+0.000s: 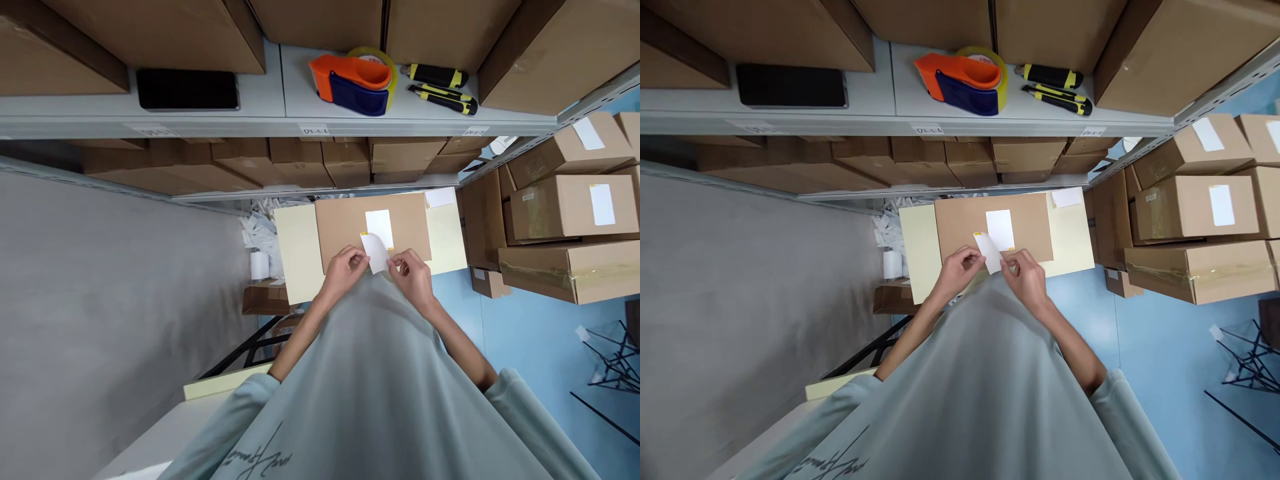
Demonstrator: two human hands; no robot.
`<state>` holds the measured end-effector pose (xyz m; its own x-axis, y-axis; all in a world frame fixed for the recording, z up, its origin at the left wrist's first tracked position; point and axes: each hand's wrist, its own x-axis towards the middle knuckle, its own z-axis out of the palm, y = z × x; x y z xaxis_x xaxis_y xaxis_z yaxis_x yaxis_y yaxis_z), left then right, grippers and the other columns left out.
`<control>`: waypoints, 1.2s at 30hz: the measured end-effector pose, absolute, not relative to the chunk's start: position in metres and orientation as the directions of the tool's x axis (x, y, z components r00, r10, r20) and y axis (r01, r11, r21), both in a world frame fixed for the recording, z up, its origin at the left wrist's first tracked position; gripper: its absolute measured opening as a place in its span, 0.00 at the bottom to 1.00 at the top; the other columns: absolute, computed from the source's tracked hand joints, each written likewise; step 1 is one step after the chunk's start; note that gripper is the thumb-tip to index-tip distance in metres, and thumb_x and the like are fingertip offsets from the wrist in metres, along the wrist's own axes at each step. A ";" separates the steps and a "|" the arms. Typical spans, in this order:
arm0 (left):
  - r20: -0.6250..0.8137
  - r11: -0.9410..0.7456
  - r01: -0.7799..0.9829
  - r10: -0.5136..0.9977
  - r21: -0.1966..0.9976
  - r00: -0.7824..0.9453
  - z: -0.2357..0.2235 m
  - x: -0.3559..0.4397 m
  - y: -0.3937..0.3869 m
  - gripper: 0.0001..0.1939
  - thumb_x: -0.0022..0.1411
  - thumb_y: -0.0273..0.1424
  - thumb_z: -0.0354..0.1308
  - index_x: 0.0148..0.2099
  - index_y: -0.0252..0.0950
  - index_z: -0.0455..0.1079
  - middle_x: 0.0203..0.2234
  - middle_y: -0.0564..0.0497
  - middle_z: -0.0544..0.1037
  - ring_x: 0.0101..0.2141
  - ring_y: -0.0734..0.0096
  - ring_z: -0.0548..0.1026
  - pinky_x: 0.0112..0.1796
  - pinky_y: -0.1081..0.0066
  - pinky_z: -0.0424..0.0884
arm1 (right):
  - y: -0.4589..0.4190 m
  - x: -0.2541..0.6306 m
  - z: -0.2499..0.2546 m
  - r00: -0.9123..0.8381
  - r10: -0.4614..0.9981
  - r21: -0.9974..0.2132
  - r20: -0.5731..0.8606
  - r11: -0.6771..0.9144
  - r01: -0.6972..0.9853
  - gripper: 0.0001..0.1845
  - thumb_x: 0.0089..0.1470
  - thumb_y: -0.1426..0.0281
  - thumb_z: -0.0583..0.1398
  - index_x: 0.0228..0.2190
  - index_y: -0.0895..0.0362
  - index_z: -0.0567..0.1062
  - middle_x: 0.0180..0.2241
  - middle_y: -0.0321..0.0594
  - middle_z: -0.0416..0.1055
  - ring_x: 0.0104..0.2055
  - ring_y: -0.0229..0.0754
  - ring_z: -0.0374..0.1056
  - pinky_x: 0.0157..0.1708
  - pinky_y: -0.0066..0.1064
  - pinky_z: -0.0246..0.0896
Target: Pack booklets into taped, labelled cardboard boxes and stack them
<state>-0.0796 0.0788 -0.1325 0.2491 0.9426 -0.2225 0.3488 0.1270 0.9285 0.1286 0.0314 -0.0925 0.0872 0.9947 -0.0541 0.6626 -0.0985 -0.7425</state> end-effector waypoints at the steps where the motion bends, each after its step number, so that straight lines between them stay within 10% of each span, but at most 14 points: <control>1: -0.230 0.127 0.380 0.943 0.916 0.242 -0.135 -0.077 0.083 0.09 0.69 0.39 0.61 0.37 0.40 0.75 0.34 0.50 0.78 0.35 0.66 0.77 0.41 0.66 0.74 | 0.041 0.134 -0.097 0.119 0.987 -0.754 -0.112 -0.162 0.637 0.12 0.68 0.60 0.61 0.34 0.52 0.77 0.35 0.37 0.78 0.27 0.37 0.68 0.31 0.31 0.65; 13: -0.460 0.284 0.672 0.883 0.684 0.094 -0.159 -0.050 0.136 0.07 0.66 0.30 0.62 0.35 0.39 0.80 0.32 0.50 0.82 0.35 0.63 0.78 0.43 0.66 0.72 | 0.122 0.153 -0.138 0.197 0.837 -0.595 -0.511 -0.509 0.622 0.10 0.67 0.64 0.62 0.35 0.56 0.81 0.37 0.41 0.84 0.40 0.44 0.77 0.43 0.31 0.67; 36: -0.547 0.293 0.818 0.837 0.494 0.031 -0.169 -0.040 0.159 0.12 0.66 0.34 0.59 0.36 0.40 0.84 0.33 0.43 0.86 0.39 0.58 0.81 0.42 0.65 0.68 | 0.155 0.140 -0.148 0.198 0.792 -0.357 -0.578 -0.463 0.812 0.11 0.71 0.67 0.61 0.40 0.55 0.84 0.45 0.48 0.86 0.52 0.53 0.81 0.51 0.35 0.68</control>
<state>-0.0404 0.1588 -0.1686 0.0307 0.8366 -0.5470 0.8184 0.2931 0.4942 0.1396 0.1548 -0.1481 0.1976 0.7920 -0.5777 0.8117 -0.4626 -0.3566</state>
